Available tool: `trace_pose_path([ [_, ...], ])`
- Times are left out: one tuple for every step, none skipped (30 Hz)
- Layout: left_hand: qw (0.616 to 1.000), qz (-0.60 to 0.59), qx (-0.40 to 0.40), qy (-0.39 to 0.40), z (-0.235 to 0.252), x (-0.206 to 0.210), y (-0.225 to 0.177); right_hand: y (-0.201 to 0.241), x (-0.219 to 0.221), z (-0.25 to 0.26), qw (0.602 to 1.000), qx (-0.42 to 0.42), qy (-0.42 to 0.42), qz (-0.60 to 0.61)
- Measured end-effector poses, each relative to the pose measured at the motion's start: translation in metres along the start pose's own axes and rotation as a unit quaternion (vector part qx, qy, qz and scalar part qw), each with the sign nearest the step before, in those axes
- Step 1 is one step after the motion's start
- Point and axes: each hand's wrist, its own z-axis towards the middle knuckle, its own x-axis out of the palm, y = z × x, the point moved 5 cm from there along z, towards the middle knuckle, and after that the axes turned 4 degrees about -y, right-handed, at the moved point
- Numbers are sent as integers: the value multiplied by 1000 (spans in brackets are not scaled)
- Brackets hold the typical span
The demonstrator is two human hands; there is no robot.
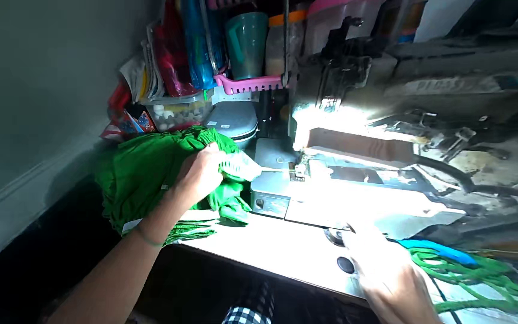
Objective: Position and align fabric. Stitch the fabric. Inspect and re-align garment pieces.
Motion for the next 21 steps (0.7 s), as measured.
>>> trace_pose_path([
  [999,-36,23,11,-18,-9,-9,15,3,18,996,-42,-32,-69],
  [995,-87,50,11,-36,-18,-20,31,8,37,989,-76,-60,-108],
  [987,-142,69,19,-51,-24,-30,45,16,55,982,-112,-77,-129],
  [977,-198,73,39,-62,-27,-40,55,26,70,979,-141,-80,-124],
  [965,-243,72,64,-70,-29,-48,59,37,83,978,-162,-74,-111],
  [957,-270,78,75,-77,-30,-55,61,46,92,978,-178,-60,-93],
  [955,-274,87,73,-81,-30,-60,61,52,99,980,-179,-37,-76],
  [957,-268,97,64,-84,-29,-62,62,54,104,982,-178,-31,-60],
  [958,-260,105,53,-86,-29,-62,65,53,110,984,-173,-35,-36],
  [960,-251,114,49,-88,-31,-60,70,48,112,986,-164,-37,-6],
  [962,-242,118,46,-92,-33,-58,75,41,110,987,-153,-29,36],
  [963,-237,115,47,-96,-36,-57,82,33,104,986,-130,6,101],
  [961,-247,111,52,-100,-41,-57,90,29,94,974,-101,74,190],
  [954,-271,114,63,-106,-48,-59,100,27,79,937,-68,174,295],
  [939,-309,134,73,-113,-56,-61,109,27,58,883,-57,287,368],
  [918,-352,164,78,-120,-66,-61,114,25,36,832,-66,389,391],
  [894,-395,198,72,-127,-78,-59,117,19,17,790,-87,472,383],
  [870,-432,228,64,-134,-92,-53,117,8,4,761,-103,535,352],
  [849,-462,251,57,-143,-106,-44,113,-7,-3,747,-114,571,320],
  [833,-482,266,49,-153,-120,-32,108,-26,-3,750,-125,575,302],
  [826,-493,270,45,-165,-131,-18,101,-45,2,765,-135,551,305],
])
